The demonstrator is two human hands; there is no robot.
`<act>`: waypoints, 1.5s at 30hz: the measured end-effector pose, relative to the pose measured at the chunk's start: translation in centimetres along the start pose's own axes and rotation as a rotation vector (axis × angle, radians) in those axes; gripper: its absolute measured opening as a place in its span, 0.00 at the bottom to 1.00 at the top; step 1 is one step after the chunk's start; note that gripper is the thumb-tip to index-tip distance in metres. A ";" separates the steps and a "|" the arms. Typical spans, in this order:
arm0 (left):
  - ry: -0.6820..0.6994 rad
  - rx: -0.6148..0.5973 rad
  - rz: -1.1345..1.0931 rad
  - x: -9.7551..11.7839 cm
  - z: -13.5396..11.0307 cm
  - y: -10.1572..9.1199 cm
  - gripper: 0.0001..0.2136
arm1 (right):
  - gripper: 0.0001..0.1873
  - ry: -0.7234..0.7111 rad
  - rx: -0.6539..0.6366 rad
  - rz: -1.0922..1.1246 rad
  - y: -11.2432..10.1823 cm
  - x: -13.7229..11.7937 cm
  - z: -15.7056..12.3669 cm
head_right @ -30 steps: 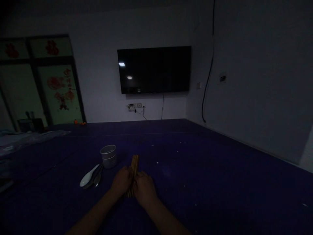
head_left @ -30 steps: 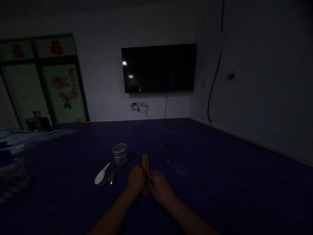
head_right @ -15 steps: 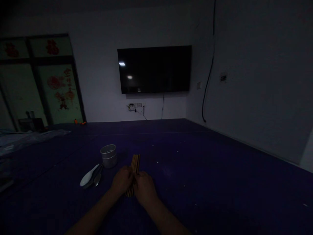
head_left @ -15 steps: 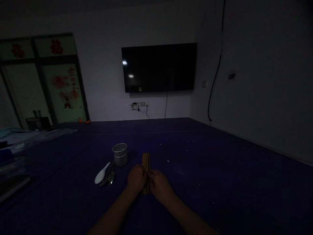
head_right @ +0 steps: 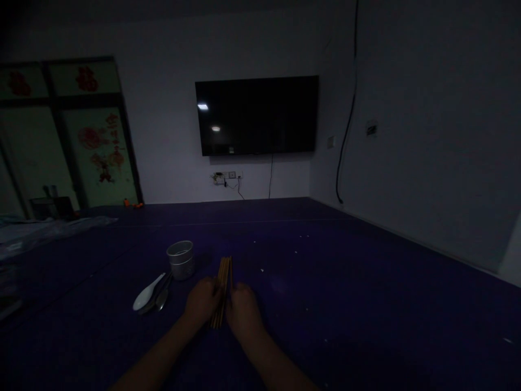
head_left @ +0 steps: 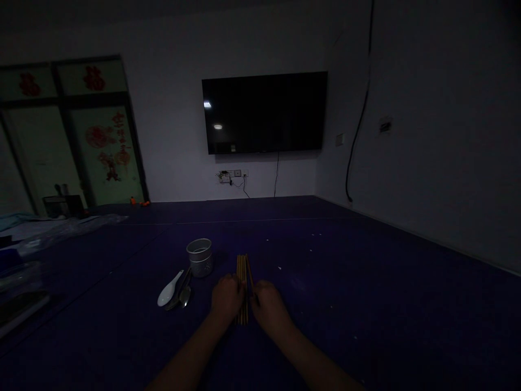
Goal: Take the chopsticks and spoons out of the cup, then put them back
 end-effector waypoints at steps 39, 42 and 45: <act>0.047 0.079 -0.068 0.0 0.3 -0.5 0.18 | 0.23 -0.003 -0.100 -0.188 -0.9 -1.1 -0.3; 0.093 0.185 -0.193 0.3 0.2 -1.6 0.20 | 0.24 -0.028 -0.066 -0.052 -1.2 -1.5 -0.2; 0.091 0.244 -0.342 0.0 0.2 -2.1 0.23 | 0.23 -0.071 -0.018 0.116 -1.4 -2.1 -0.3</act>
Point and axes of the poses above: each hand's wrist, its own z-axis towards the middle knuckle, its own y-axis out of the palm, x = y × z, the point moved 8 cm from there along z, towards the middle knuckle, and after that the axes turned 3 degrees about -z, right-handed, at the moved point
